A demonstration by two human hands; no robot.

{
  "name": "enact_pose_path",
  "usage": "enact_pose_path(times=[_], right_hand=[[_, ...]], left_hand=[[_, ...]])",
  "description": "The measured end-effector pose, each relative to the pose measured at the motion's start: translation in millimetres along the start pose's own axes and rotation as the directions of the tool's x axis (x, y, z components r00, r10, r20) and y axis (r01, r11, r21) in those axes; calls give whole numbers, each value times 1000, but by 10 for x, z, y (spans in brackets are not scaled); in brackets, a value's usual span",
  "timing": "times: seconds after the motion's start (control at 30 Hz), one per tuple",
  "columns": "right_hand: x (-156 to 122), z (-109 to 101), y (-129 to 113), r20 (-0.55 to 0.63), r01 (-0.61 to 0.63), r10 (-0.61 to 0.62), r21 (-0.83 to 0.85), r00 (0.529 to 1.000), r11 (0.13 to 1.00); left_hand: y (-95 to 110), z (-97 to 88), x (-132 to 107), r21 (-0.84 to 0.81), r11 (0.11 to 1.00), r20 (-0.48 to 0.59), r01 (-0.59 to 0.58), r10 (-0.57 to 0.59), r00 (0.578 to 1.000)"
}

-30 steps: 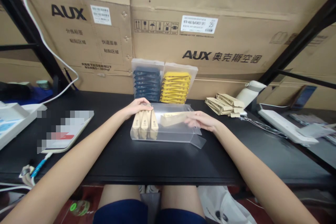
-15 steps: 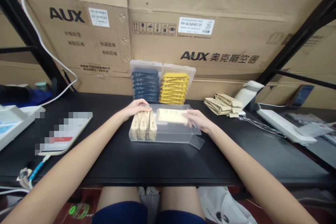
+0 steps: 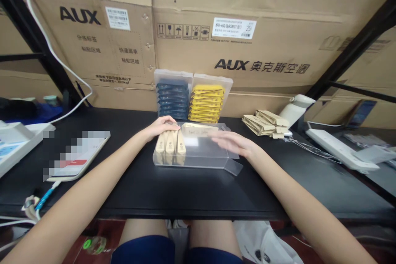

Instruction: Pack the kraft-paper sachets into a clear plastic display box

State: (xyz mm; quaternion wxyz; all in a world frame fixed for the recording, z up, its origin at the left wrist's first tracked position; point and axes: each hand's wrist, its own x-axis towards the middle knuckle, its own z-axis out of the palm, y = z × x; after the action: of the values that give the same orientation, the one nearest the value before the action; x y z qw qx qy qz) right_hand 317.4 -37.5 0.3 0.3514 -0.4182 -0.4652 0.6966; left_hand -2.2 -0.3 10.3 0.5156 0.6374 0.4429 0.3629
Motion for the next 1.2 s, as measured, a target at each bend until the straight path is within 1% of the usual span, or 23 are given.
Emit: enact_pose_path(times=[0.07,0.1,0.17,0.23,0.3,0.4,0.47,0.5,0.53,0.6,0.67,0.77,0.87,1.07,1.2], right_hand=[[-13,24,6,41,42,-39,-80,998,996],[-19,48,11,44,56,-50,-140,998,989],[-31,114,22,-1,90,-94,-288,996,953],[-43,188,37,-69,122,-168,-432,983,894],[-53,255,54,-84,163,-245,-539,966,826],[-47,322,83,-14,268,-359,-640,933,721],[-28,348,103,58,363,-433,-650,900,668],[-17,361,114,101,406,-451,-635,887,656],[-8,376,125,144,438,-452,-611,880,659],[1,417,149,214,468,-425,-546,880,695],[-5,469,176,244,452,-381,-482,892,750],[-29,545,221,221,358,-286,-453,933,817],[-51,583,253,201,258,-180,-484,963,836],[-92,620,237,183,200,-128,-460,975,865],[-127,669,226,182,202,-131,-461,974,864]], left_hand=[[-1,3,0,6,1000,-4,-1,1,1000],[0,6,1,7,1000,-7,0,0,1000],[5,14,3,7,1000,-13,2,-2,1000],[13,22,4,13,1000,-18,2,-2,1000],[19,29,5,22,1000,-25,-1,2,1000],[18,36,4,25,1000,-29,-4,5,1000],[15,39,3,35,999,-31,-6,7,999],[16,42,1,44,999,-32,-7,9,999],[18,46,-3,53,999,-34,-9,11,999],[28,58,-13,62,998,-34,-9,11,999],[40,75,-24,58,998,-30,-10,12,999],[50,105,-34,54,998,-22,-19,20,1000],[45,125,-32,45,998,-18,-34,34,999],[49,145,-24,53,998,-41,-23,25,999],[44,184,-25,55,998,-47,-25,28,999]])
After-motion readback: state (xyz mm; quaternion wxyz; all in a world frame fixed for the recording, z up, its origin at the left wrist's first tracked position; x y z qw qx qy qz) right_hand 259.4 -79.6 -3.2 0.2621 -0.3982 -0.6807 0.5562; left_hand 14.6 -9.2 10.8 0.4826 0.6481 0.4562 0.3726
